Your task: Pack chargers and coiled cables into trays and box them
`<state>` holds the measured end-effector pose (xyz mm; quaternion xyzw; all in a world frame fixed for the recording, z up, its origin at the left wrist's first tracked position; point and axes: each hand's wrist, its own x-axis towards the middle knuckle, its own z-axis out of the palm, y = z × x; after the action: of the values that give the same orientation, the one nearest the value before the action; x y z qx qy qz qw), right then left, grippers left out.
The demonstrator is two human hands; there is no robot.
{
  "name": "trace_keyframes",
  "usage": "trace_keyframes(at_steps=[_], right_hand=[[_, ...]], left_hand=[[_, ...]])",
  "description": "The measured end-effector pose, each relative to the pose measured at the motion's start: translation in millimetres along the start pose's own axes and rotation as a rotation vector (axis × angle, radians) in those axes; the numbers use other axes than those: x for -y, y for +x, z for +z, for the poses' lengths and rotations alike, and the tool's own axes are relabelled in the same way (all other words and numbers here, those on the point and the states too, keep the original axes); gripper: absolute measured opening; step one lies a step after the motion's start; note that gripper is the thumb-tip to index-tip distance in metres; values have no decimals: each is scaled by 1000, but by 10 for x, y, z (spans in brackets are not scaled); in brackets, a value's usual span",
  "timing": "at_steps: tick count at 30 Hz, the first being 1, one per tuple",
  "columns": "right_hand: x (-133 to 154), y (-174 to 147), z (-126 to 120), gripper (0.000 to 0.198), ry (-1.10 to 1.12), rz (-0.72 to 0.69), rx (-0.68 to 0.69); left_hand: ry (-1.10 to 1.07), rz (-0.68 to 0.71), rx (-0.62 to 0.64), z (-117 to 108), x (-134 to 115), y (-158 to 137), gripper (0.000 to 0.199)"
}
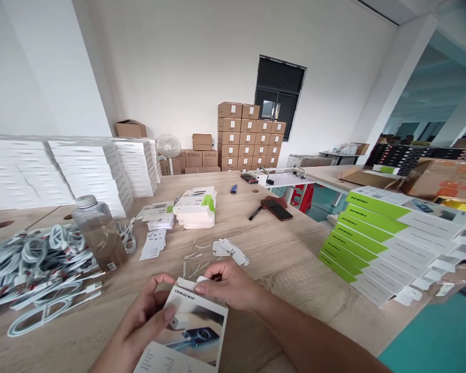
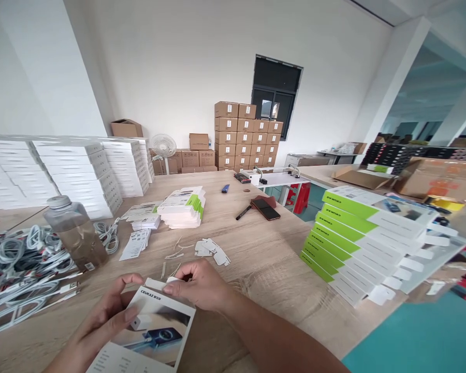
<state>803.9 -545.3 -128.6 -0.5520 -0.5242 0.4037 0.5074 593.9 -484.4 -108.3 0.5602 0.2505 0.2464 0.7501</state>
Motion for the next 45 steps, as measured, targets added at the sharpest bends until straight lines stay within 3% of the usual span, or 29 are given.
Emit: trace_keyframes(at_steps=[5,10,15,20,24,30,36,41,45], right_hand=[[69,-25,72,26,-74,-147,-41],[56,-11,39,32,8,-51,11],[14,31,-36,34,118,-6,-34],[64,14,-24,32,53,-116,-25],[115,-40,19,26,-11,-229,27],[85,-91,103,37,71,80,100],[63,-63,197,42,583,425,188],[-9,-45,269,45,635,476,150],[28,-19,184,46,599,354,128]], left_hand=[[95,25,-46,-69,46,39,56],[11,31,-69,-109,22,70,41],[-6,90,-229,-118,-55,79,41],[11,150,-352,-143,-53,80,40],[3,101,-343,-165,-63,69,45],[168,51,-55,-108,-52,-19,37],[178,66,18,-114,-20,-88,37],[178,70,43,-109,-5,-76,35],[151,88,-76,-143,-25,-3,40]])
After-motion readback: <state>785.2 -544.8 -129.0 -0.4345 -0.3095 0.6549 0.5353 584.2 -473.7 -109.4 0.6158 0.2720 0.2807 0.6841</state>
